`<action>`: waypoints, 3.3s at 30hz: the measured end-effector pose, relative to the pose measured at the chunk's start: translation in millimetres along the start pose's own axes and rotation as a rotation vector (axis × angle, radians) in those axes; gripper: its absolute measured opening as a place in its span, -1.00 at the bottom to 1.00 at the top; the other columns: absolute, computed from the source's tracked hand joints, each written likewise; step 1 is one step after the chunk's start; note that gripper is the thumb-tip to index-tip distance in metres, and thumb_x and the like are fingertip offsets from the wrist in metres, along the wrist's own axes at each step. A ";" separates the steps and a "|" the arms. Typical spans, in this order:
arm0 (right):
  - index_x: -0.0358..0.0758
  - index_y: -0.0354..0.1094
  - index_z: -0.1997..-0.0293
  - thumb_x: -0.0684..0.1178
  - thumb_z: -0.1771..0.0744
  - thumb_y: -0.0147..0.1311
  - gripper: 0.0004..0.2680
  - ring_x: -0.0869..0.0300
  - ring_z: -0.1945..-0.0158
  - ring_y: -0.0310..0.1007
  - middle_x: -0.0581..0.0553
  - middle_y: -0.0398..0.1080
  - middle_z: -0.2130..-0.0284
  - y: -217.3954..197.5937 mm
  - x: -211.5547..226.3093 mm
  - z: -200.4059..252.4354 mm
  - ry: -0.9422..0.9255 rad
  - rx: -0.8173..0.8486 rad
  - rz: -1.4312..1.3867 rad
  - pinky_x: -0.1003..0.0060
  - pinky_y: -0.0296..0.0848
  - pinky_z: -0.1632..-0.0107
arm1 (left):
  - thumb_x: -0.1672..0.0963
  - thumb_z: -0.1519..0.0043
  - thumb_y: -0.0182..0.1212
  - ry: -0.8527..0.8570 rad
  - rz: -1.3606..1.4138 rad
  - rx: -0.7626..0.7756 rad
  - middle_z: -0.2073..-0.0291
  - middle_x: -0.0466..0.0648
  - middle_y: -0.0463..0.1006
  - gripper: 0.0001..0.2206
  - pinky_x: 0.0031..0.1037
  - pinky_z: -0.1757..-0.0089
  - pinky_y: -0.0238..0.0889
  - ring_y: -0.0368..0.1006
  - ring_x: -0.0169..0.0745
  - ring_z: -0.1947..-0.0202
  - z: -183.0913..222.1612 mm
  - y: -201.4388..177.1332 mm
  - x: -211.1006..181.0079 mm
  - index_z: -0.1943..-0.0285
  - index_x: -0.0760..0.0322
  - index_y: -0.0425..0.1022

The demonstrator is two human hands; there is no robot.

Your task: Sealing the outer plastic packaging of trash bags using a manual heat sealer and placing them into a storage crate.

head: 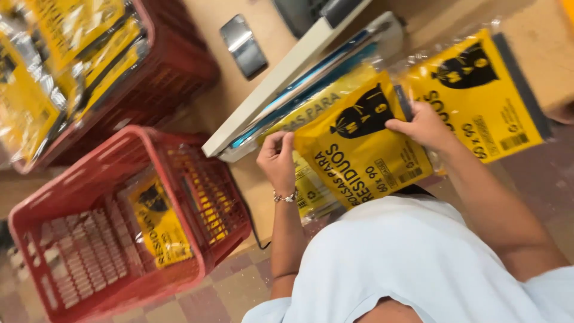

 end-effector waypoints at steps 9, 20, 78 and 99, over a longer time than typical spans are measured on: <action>-0.31 -0.14 -0.47 -0.08 -0.33 0.11 -0.44 -0.03 -0.20 0.30 -0.17 -0.07 -0.45 -83.7 57.2 13.8 0.602 -0.158 0.220 0.04 0.43 -0.09 | 0.20 -0.18 0.28 0.039 -0.211 0.210 0.49 -0.13 0.61 -0.96 -0.62 0.44 0.37 0.46 -0.42 0.48 11.4 29.0 -16.1 0.31 0.25 0.63; -0.33 0.22 -0.23 -0.15 -0.38 0.10 -0.72 -0.10 -0.07 0.39 -0.31 0.36 -0.03 -155.1 4.0 -55.4 0.521 -0.399 0.296 0.04 0.48 -0.06 | 0.18 -0.23 0.22 0.217 -0.335 0.354 0.40 -0.05 0.65 -0.90 -0.58 0.36 0.44 0.53 -0.32 0.41 12.0 25.3 -7.3 0.26 0.30 0.64; -0.15 0.34 0.41 -0.15 -0.37 -0.04 -0.86 0.10 0.48 0.30 -0.04 0.25 0.53 71.3 46.8 46.6 -1.710 0.313 0.937 0.36 0.35 0.41 | -0.33 -0.28 -0.39 -0.505 1.187 0.416 0.83 -0.31 0.21 -0.32 -0.84 0.63 -0.03 0.14 -0.55 0.81 -4.1 -35.7 102.3 0.30 0.08 0.50; 0.17 0.50 0.25 0.15 -0.30 0.11 -0.91 0.17 0.49 0.49 0.06 0.43 0.59 62.5 -17.0 -149.4 0.046 0.032 0.537 0.30 0.34 0.43 | 0.10 -0.09 0.37 -0.542 0.058 0.120 0.58 -0.14 0.41 -0.77 -0.58 0.53 0.13 0.32 -0.37 0.53 -25.4 -39.7 151.3 0.28 0.36 0.44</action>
Point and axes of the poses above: each hand's wrist, its own z-axis away from the middle knuckle, its own y-axis out of the palm, x = y × z, the point moved 1 cm from there along -z, towards the middle knuckle
